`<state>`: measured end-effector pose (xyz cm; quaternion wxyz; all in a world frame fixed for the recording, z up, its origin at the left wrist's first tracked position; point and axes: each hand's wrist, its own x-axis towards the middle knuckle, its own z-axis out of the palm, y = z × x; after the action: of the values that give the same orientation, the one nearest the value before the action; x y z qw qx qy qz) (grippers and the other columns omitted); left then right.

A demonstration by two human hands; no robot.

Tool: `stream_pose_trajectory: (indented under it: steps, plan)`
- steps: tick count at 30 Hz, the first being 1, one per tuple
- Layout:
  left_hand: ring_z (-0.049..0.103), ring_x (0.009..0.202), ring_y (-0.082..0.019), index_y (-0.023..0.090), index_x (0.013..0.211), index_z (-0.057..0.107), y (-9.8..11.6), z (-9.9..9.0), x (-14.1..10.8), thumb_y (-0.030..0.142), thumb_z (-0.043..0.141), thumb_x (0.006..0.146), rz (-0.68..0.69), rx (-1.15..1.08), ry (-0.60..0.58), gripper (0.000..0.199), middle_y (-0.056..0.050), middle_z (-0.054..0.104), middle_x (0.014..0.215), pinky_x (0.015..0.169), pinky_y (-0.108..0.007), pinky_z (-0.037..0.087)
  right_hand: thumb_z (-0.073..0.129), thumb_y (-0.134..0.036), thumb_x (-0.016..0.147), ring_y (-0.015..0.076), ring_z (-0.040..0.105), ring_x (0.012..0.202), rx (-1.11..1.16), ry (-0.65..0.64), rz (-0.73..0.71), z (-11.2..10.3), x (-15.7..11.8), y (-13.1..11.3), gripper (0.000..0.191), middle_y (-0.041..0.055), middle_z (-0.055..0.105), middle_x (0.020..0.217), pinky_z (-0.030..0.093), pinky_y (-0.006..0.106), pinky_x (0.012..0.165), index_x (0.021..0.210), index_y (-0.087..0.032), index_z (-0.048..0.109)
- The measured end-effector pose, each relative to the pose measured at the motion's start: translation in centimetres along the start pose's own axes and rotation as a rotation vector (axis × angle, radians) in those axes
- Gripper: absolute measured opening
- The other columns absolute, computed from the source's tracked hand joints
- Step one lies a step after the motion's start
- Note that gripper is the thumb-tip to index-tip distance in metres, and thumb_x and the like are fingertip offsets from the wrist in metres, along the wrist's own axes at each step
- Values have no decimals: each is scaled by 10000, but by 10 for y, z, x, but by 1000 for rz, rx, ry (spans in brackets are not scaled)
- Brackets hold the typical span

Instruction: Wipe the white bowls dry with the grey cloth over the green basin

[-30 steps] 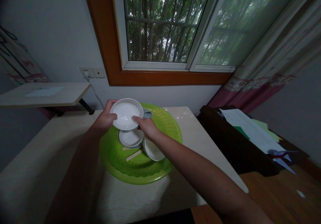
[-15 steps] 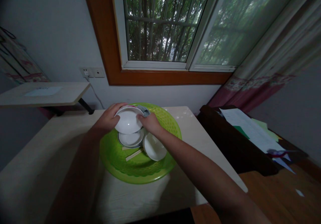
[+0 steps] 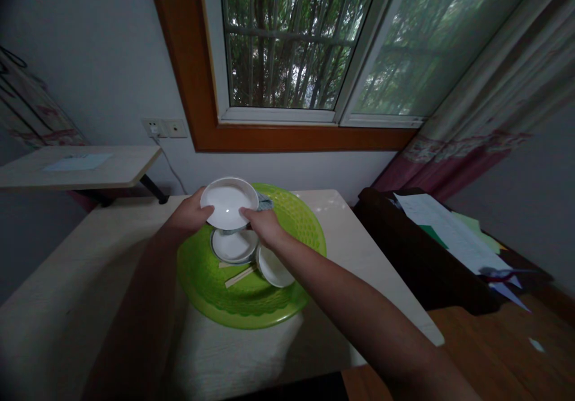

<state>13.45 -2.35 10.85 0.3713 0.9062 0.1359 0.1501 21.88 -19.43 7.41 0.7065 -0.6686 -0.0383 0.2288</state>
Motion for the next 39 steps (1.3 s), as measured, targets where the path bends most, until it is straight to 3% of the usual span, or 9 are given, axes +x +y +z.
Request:
stream_pose_trajectory:
  steps: [4,9,14,18,22,27,33,36,39]
  plan:
    - [690,988,-260,134,1255,604,1,-7,-4,216,478,819,44,22,-18,462,-125,730,1072,899,-374,543,715,-193,835,203,753,851,-186,-23,-150,-6,4,0,233,104,774,1126,633,283,669,1060,-139,740]
    - [690,946,-258,166,1296,567,4,-13,-10,223,427,865,81,113,-69,457,-109,725,1013,863,-361,535,669,-216,859,213,731,1006,-554,-1,-432,-18,7,-9,188,69,790,1030,584,315,897,1008,-161,768]
    - [682,1062,-287,192,1329,550,10,-17,-19,193,385,883,100,252,-127,475,-132,725,1132,923,-385,511,597,-223,905,208,737,842,-897,-53,-571,-23,-1,-17,177,83,787,911,553,270,778,928,-150,756]
    - [683,1075,-285,227,1311,574,11,-18,-23,162,375,880,128,328,-151,480,-113,729,1169,920,-379,507,594,-174,890,210,737,852,-1044,-87,-614,-21,-8,-19,178,89,789,931,534,253,776,974,-169,750]
    - [669,1149,-265,240,1411,539,11,-14,-18,159,389,900,153,315,-122,538,-102,722,1246,986,-356,490,600,-168,890,220,738,890,-936,-51,-597,-21,-3,-19,182,79,789,968,552,279,837,982,-196,755]
    - [690,1115,-292,204,1500,475,13,-9,-9,300,488,934,77,269,-13,574,-131,735,1207,993,-394,497,675,-188,859,230,726,1027,-625,22,-431,-24,9,-16,124,56,787,1006,555,352,981,940,-211,767]
    - [702,1078,-317,163,1237,632,13,-3,-9,427,552,911,-17,190,-22,426,-169,740,1151,939,-410,537,696,-261,873,186,718,704,-64,-7,57,-12,3,-5,196,139,784,958,593,273,602,965,-91,730]
    - [707,1052,-314,137,1223,611,11,1,-8,328,549,886,-24,141,1,392,-183,730,1137,931,-430,557,704,-227,861,169,719,708,54,-23,89,-6,-3,-5,177,141,785,994,596,253,602,978,-95,722]
    - [729,865,-260,137,1249,579,8,3,-7,269,509,871,-49,-49,-19,406,-159,726,1085,778,-398,614,720,-196,835,174,722,711,25,-5,69,-4,-5,-6,150,140,785,999,609,262,608,945,-95,723]
